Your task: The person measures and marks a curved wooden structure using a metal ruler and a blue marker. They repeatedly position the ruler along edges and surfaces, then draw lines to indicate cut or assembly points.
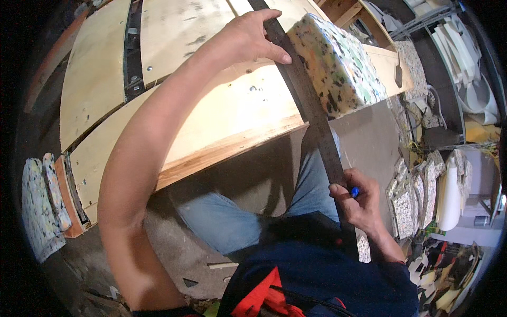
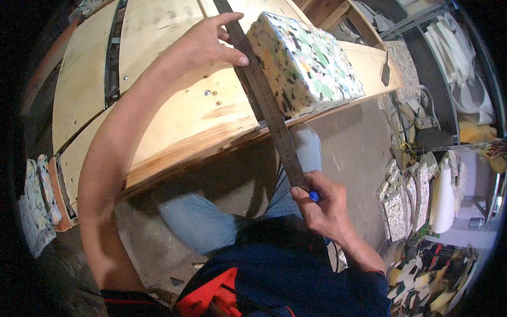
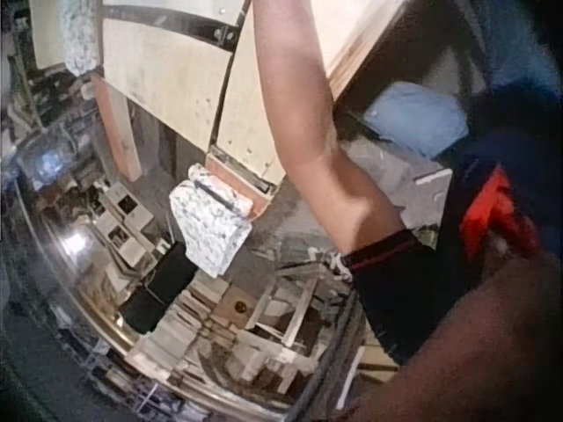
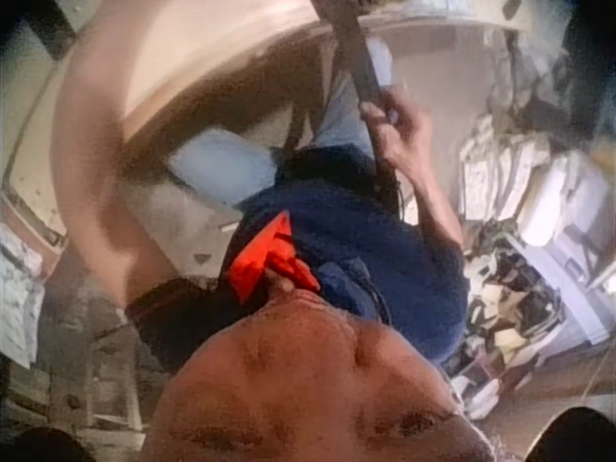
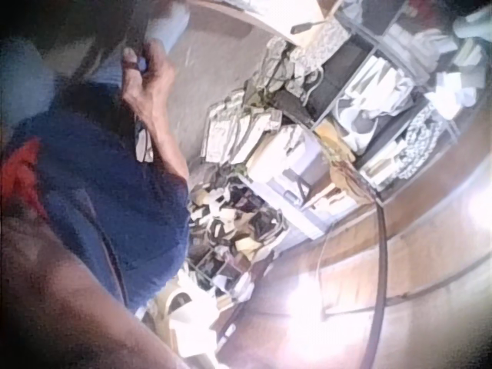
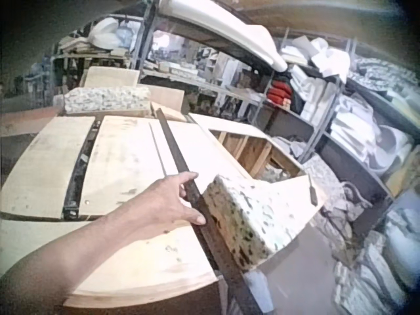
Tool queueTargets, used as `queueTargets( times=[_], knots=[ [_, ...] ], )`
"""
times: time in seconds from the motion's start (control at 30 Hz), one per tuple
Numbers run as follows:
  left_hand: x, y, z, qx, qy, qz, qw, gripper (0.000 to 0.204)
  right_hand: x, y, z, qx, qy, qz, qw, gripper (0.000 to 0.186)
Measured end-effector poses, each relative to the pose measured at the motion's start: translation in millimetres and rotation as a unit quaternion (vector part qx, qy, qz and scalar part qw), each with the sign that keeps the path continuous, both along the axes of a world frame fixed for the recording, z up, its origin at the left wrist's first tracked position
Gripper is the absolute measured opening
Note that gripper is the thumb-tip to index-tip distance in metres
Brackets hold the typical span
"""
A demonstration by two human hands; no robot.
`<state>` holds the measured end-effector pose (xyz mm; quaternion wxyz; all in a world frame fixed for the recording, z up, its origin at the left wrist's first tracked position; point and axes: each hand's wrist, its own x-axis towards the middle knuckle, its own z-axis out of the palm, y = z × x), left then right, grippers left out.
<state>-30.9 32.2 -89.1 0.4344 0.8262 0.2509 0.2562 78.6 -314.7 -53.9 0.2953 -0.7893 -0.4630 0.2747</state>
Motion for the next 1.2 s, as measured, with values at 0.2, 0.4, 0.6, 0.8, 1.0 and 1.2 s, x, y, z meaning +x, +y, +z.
queueTargets(
  times=[0.2,0.4,0.6,0.8,1.0,1.2],
  knots=[
    [5.2,1.8,-13.5,-0.112,-0.080,-0.051,0.989,0.094,-1.8,2.0,5.6,-0.006,0.001,-0.005,1.000,0.011],
    [1.5,-0.5,12.2,0.022,0.062,0.012,0.998,0.093,5.8,-1.8,0.8,0.000,-0.006,0.002,1.000,0.015],
    [-4.1,-5.5,15.4,0.018,0.039,-0.002,0.999,0.091,1.8,0.0,7.2,0.006,0.019,-0.019,1.000,0.015],
    [-2.9,-0.6,8.4,-0.061,-0.005,-0.045,0.997,0.088,11.7,-1.1,10.2,-0.020,-0.031,0.025,0.999,0.021],
    [3.1,1.2,-7.7,0.076,0.022,0.022,0.997,0.090,24.6,10.3,40.6,0.121,-0.065,0.016,0.990,0.023],
    [0.7,-2.4,-6.1,0.100,0.043,0.038,0.993,0.092,24.5,57.0,87.1,0.298,-0.238,0.082,0.921,0.044]
  ],
)
